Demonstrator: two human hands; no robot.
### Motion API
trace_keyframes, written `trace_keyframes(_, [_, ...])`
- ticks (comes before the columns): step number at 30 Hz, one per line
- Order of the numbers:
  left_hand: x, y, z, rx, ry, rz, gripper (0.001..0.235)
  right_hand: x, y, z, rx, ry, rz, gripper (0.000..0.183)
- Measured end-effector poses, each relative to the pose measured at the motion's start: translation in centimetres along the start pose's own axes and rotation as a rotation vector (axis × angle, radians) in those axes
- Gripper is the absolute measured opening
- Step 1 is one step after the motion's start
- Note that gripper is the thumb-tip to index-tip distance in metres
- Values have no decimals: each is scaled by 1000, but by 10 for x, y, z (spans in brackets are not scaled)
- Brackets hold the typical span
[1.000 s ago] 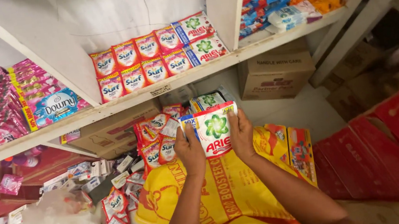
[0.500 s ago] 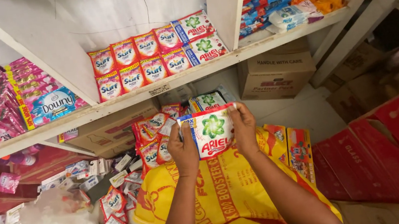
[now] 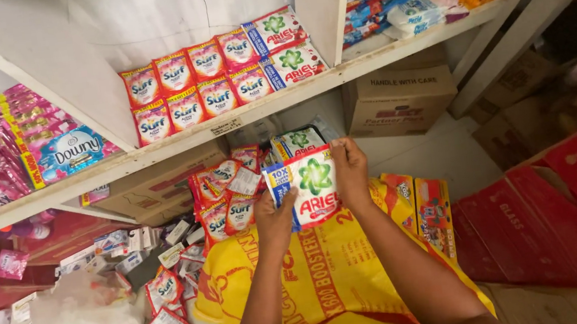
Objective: Organizing and arranging laundry detergent and fabric softener sachets on store shelves.
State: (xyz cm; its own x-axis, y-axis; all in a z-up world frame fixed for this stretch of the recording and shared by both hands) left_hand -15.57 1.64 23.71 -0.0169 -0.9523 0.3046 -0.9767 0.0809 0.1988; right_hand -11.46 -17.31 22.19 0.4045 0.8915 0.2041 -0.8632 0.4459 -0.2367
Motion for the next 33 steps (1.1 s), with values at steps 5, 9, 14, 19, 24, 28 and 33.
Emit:
trace_keyframes(5, [-17,-15,-2,125,-51,-105,13,10,12,35,612,-130,183,23])
trace_keyframes(9, [-23,-17,-14,112,-129,-141,20,-13,18,-39,251,-66,278,18])
trace_keyframes(14, [-31,-26,45,-234,-61,49,38,-8,19,-6,-167,596,252,16])
trace_keyframes(19, [-31,-18,62,-527,184,-32,26,-2,15,-1,47,656,289,19])
trace_keyframes(24, [-16,-18,3,-268,112,-4,18,12,3,54,740,-262,381,21])
trace_keyframes(28, [-24,-25,23,-89,-115,-58,10,-9,24,-10,810,-119,418,17])
trace_keyframes(33, [-39,-22,66,-601,313,-73,18,-19,31,-12,833,84,358,23])
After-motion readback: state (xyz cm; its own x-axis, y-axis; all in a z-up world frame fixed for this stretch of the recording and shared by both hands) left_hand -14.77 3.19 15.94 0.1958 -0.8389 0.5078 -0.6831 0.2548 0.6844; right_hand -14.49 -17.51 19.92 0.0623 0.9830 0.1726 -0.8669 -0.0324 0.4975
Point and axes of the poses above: each hand's wrist, its own y-axis away from the middle knuckle, its own x-axis out of the palm, z = x × y, the point moved 3 cm from there along -y, towards the middle knuckle, and after that the axes turned 7 degrees about -x, right-handed, at the moved point
